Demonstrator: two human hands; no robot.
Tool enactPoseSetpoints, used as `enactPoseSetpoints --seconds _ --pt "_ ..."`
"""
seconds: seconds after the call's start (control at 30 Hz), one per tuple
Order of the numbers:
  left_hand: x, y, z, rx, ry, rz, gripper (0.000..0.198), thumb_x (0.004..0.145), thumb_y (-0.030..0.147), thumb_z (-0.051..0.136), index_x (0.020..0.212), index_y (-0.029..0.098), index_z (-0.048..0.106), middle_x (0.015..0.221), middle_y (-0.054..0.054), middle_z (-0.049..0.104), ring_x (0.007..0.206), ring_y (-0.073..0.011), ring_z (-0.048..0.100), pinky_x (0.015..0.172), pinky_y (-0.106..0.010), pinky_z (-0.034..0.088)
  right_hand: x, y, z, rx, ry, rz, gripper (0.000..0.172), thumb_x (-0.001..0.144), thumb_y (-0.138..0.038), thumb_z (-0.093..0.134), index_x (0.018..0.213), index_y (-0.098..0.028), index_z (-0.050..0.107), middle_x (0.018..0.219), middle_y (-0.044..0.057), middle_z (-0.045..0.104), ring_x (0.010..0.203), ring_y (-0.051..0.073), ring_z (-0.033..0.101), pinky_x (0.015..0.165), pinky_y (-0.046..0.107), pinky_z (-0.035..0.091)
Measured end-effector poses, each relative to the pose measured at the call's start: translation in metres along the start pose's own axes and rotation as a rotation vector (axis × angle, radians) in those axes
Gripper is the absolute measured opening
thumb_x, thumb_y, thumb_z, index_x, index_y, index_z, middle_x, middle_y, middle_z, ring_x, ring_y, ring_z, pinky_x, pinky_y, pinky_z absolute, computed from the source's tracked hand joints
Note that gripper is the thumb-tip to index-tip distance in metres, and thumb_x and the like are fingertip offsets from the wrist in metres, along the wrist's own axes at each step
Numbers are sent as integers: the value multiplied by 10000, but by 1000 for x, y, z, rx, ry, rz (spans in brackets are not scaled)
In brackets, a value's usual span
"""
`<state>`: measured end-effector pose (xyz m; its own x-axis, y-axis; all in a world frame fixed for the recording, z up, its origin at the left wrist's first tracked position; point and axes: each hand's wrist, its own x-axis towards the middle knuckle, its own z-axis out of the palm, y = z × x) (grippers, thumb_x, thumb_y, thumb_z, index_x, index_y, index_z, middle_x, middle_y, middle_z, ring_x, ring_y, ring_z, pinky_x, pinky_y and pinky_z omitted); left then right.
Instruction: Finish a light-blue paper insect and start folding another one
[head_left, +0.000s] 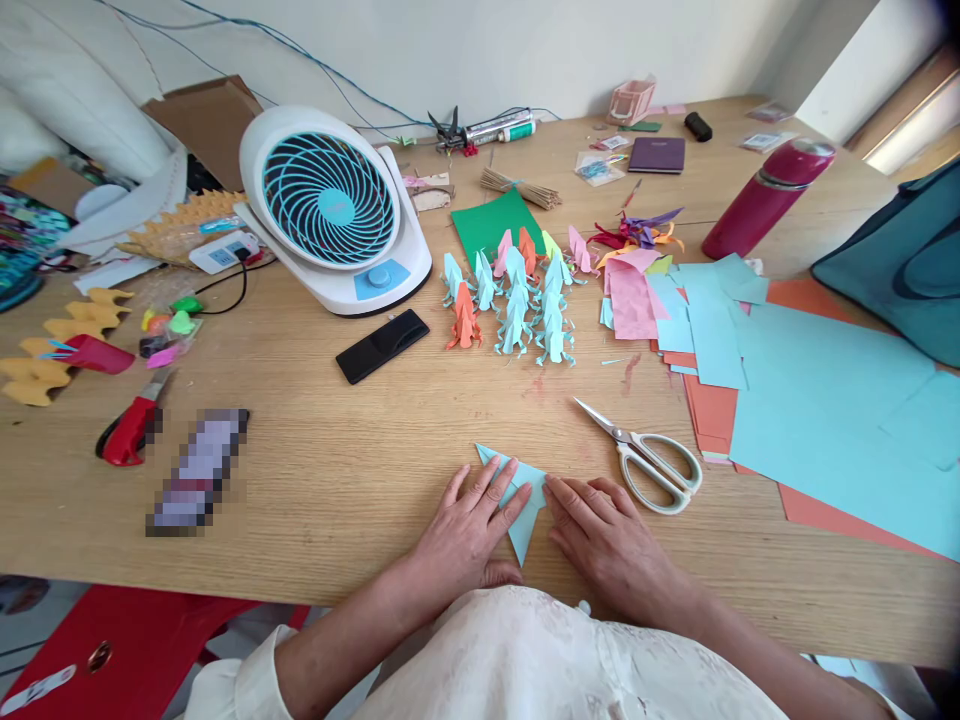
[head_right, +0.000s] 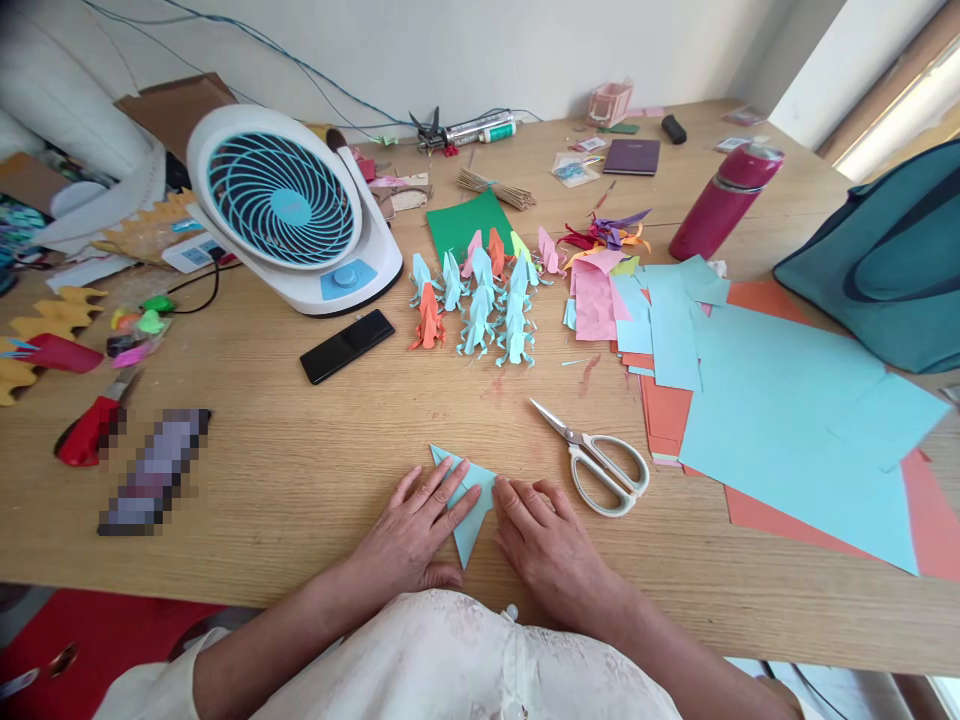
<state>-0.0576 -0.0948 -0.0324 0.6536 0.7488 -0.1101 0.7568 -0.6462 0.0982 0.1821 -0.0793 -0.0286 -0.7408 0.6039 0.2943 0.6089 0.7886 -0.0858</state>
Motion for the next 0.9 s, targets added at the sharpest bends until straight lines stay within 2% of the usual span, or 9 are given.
enactPoseSetpoints --seconds 0.17,0.33,0.43,0.6,0.83,0.9 --pt "2 -3 -12 -24 -47 -4 891 809 731 466 1524 236 272 1590 -192 244 1464 -364 223 1129 -613 183 -4 4 -3 -26 -58 -67 415 917 -120 462 1320 -110 564 1283 153 614 1166 280 526 1046 499 341" --pt "2 -5 -14 -23 -44 -33 856 810 705 502 1525 300 260 1594 -234 180 1464 -369 236 1102 -620 236 -5 6 -6 -54 -96 -102 498 884 -177 496 1380 -125 506 1297 171 589 1166 287 530 1074 524 314" --pt "2 -5 -13 -21 -45 -49 853 822 696 503 1527 288 252 1599 -210 190 1468 -353 235 1114 -620 216 -4 6 -6 -65 -84 -127 467 889 -171 485 1351 -124 533 1282 172 600 1174 288 529 1073 523 312" --pt "0 -4 -10 -13 -36 -82 913 825 707 488 1520 158 269 1594 -181 237 1471 -321 227 1159 -577 169 -8 6 -2 -65 -45 -136 402 892 -175 496 1276 -112 594 1276 174 607 1196 299 511 1071 523 318" --pt "0 -13 -14 -1 -16 -77 830 833 701 460 1511 247 308 1591 -172 250 1451 -334 282 1125 -562 235 -14 5 0 -43 -16 -91 353 923 -116 484 1247 -127 624 1248 124 631 1161 268 525 1075 508 335" --pt "0 -13 -14 8 -11 -81 832 843 701 443 1514 228 304 1588 -172 257 1449 -330 286 1129 -551 230 -14 5 -1 -33 -5 -66 331 938 -140 488 1235 -122 632 1233 123 640 1152 266 531 1066 501 345"
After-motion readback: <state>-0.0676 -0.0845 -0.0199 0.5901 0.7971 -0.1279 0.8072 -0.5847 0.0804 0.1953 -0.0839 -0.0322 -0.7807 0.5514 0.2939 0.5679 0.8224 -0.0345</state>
